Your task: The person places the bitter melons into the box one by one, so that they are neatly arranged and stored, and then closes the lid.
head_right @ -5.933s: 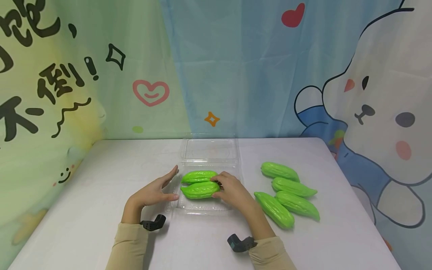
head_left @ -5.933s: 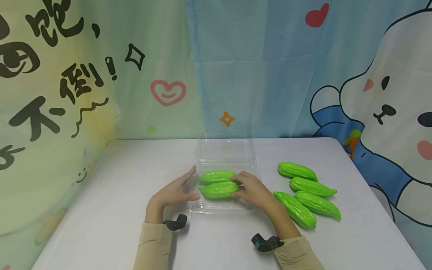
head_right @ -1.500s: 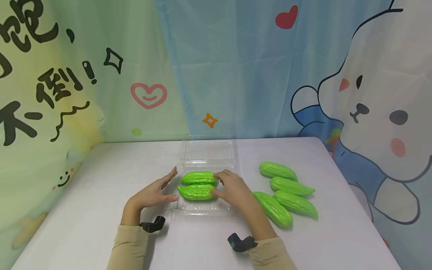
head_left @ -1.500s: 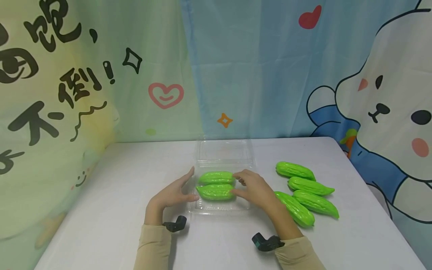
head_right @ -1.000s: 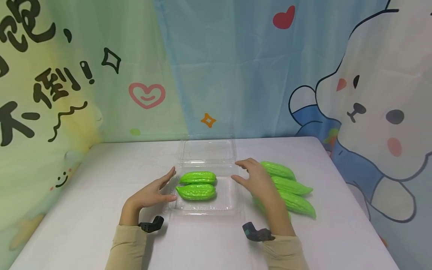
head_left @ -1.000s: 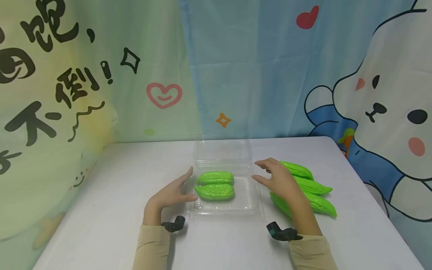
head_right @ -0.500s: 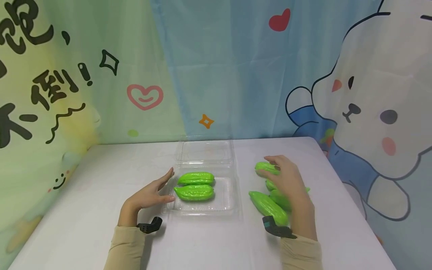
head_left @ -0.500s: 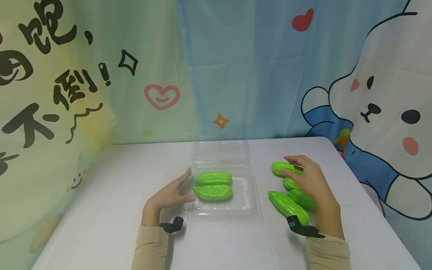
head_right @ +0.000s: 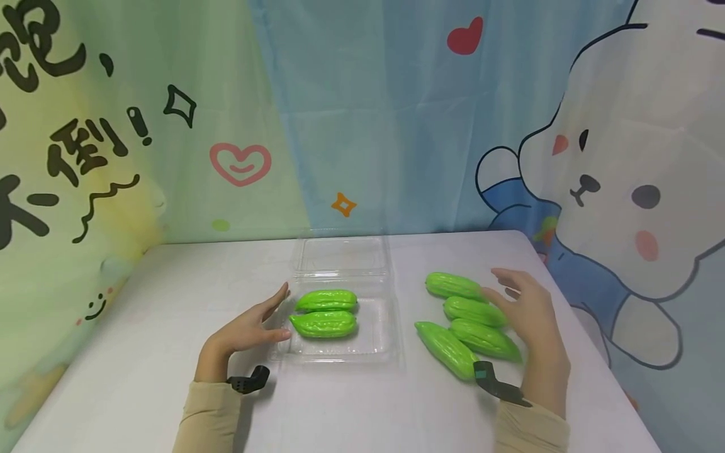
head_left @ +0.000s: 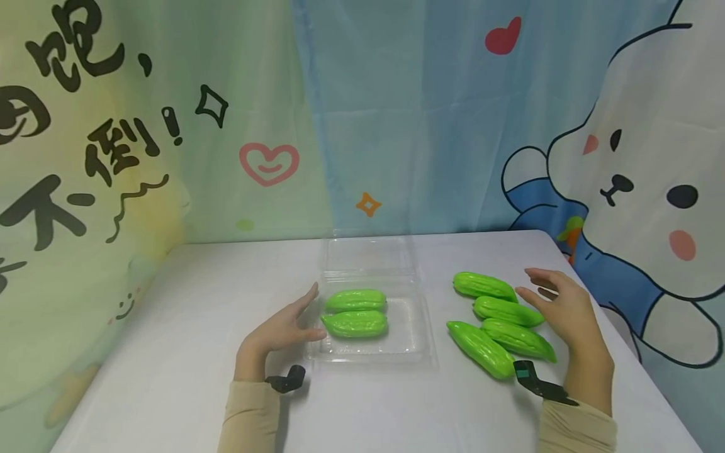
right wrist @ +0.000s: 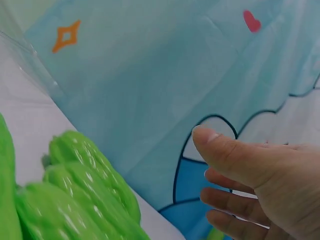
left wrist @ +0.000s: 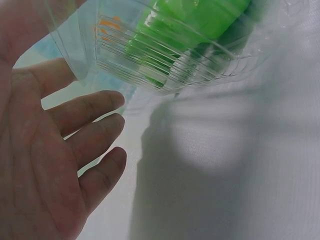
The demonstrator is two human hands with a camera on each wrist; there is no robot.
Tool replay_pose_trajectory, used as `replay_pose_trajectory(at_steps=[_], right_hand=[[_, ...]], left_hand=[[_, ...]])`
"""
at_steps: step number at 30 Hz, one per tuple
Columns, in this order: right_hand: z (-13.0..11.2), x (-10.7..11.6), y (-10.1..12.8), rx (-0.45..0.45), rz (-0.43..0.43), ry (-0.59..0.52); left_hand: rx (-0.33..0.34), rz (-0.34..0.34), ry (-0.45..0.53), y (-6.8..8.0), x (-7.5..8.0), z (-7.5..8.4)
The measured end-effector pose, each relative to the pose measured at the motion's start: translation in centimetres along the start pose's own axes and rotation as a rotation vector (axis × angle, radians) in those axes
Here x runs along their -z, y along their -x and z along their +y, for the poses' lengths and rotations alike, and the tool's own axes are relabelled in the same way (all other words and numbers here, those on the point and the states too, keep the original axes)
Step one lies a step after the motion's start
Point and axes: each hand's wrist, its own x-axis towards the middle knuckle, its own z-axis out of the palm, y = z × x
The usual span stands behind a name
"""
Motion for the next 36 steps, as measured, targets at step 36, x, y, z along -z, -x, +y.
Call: replay_pose_trajectory(at_steps=[36], right_hand=[[8.4, -1.0, 0.6, -0.136, -0.271, -0.026]], left_hand=[[-0.014, 0.002, -0.015, -0.1, -0.2, -0.4]])
